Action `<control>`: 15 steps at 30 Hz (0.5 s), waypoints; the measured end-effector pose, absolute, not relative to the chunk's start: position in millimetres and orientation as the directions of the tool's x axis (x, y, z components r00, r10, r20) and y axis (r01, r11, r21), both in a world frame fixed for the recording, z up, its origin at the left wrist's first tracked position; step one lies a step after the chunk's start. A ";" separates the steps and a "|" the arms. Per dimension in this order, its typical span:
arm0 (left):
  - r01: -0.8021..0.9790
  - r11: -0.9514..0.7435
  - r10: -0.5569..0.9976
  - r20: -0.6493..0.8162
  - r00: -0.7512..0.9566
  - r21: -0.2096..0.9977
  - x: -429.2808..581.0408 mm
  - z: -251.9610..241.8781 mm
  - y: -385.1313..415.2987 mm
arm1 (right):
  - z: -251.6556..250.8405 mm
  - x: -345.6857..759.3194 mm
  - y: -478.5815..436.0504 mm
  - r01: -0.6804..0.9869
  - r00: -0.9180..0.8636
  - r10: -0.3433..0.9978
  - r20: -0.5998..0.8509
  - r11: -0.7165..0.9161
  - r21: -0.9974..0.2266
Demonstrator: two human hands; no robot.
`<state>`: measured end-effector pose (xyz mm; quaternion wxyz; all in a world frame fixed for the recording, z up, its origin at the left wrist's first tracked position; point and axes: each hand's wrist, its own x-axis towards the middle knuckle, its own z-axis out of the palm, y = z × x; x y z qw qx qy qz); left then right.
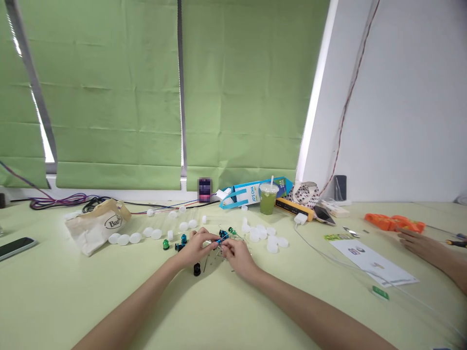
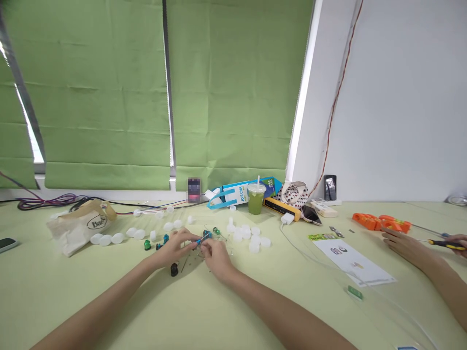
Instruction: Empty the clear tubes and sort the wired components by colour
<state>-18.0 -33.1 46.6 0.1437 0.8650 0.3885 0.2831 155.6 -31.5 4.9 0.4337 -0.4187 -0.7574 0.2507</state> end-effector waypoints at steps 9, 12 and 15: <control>0.607 -0.639 0.764 0.298 0.572 0.472 -19.9 51.5 -36.1 | 2.3 154.4 -28.6 0.392 -0.228 0.903 0.363 0.426 -0.815; 0.604 -0.643 0.760 0.296 0.578 0.471 -19.1 52.2 -36.5 | 0.6 154.6 -27.3 0.416 -0.178 0.925 0.337 0.381 -0.826; 0.607 -0.638 0.764 0.293 0.574 0.473 -18.9 52.6 -36.8 | 0.7 156.0 -26.3 0.423 -0.151 0.946 0.288 0.325 -0.846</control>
